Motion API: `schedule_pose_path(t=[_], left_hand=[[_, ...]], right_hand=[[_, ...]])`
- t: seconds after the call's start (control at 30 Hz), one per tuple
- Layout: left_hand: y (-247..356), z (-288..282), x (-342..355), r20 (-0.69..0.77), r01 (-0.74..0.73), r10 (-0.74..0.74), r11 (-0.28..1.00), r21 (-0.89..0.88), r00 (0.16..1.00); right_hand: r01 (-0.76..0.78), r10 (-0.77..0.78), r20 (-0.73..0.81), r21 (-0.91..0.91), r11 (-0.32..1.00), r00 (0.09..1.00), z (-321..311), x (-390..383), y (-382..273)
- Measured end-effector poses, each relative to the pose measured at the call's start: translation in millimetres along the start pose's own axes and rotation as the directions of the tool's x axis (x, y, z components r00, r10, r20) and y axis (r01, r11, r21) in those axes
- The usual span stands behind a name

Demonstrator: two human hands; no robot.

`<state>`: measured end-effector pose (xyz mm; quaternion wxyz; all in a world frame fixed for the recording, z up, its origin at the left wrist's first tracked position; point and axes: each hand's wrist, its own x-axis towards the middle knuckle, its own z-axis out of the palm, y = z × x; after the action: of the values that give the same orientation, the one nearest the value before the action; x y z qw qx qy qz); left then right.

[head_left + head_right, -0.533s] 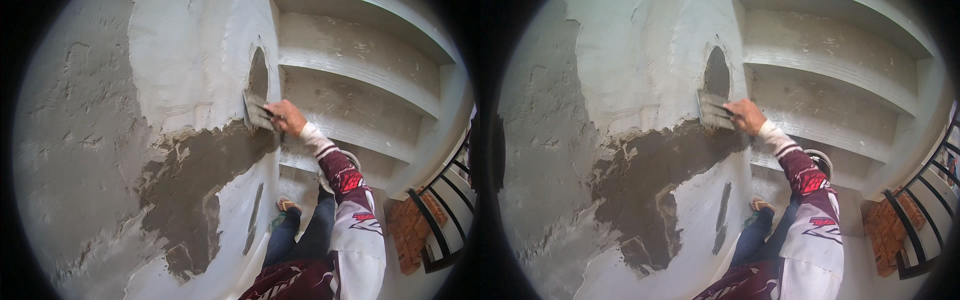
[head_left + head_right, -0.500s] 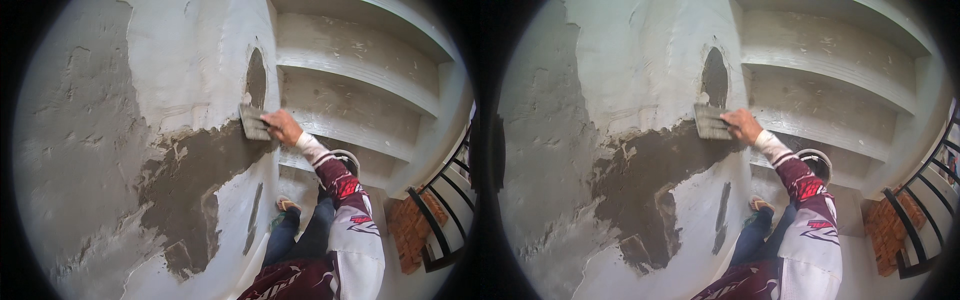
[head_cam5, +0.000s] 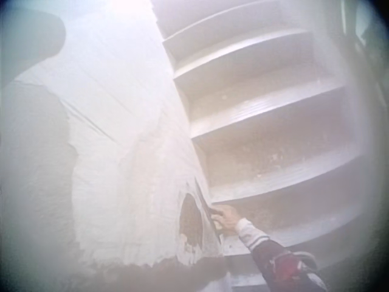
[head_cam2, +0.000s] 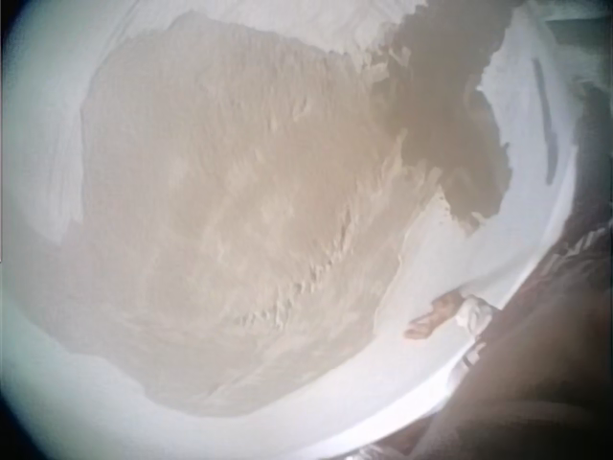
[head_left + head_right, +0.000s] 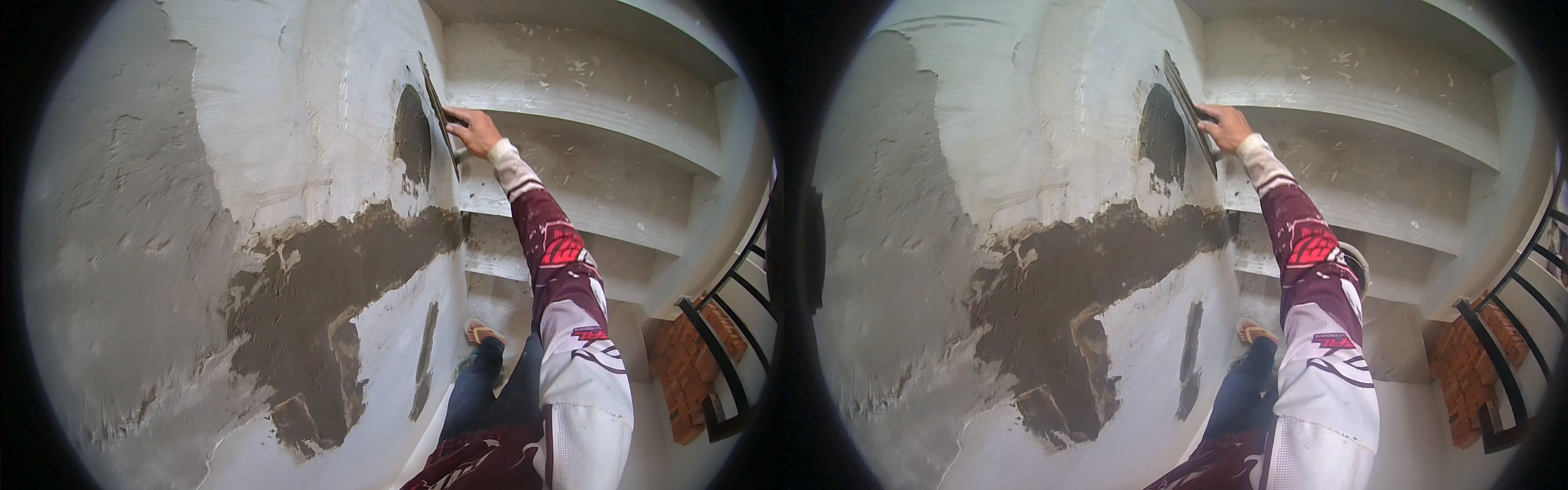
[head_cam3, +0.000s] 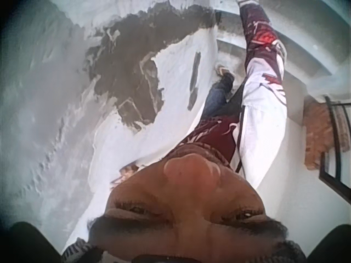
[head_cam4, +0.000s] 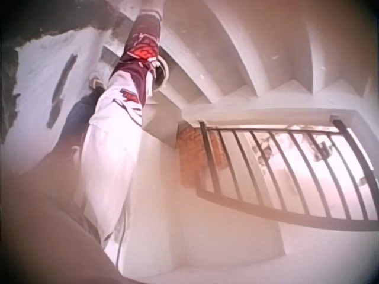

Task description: The person applies plaster to a curved wall adjacent to a spiral staircase using a trowel and a bucket. They repeatedly scoop plaster from the bucket and spread it onto the wall surface, smoothing the material to cover the underlying texture.

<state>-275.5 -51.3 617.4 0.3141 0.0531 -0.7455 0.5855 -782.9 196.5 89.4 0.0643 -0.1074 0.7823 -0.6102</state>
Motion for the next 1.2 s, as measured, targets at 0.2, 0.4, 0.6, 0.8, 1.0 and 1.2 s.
schedule_pose_path(t=[0.2,0.4,0.6,0.8,1.0,1.2], left_hand=[[2.9,6.8,-0.3,0.018,0.003,-0.003,1.000,-0.008,1.000],[1.0,7.1,5.3,0.025,-0.010,0.010,1.000,0.011,1.000],[2.8,5.2,7.4,0.008,-0.025,0.024,1.000,0.015,1.000],[1.3,3.9,5.7,0.009,-0.028,0.028,0.999,0.025,1.000],[-3.1,7.8,4.8,0.025,-0.034,0.033,0.999,0.034,0.999],[-3.8,4.7,4.6,0.022,-0.039,0.039,0.999,0.031,0.999]], right_hand=[[0.215,-0.233,-0.076,-0.193,0.957,0.970,24.2,-11.2,-7.2],[0.149,-0.157,0.162,0.058,0.987,0.974,48.7,-104.3,-39.0],[0.055,-0.058,-0.029,-0.078,0.995,0.998,-3.3,-16.4,-0.2],[0.015,-0.014,0.134,-0.001,1.000,0.991,-20.6,47.7,1.8],[0.080,-0.077,0.234,-0.005,0.997,0.969,-16.5,18.3,-19.6],[0.306,-0.288,0.211,-0.056,0.950,0.934,8.1,-35.4,-23.9]])
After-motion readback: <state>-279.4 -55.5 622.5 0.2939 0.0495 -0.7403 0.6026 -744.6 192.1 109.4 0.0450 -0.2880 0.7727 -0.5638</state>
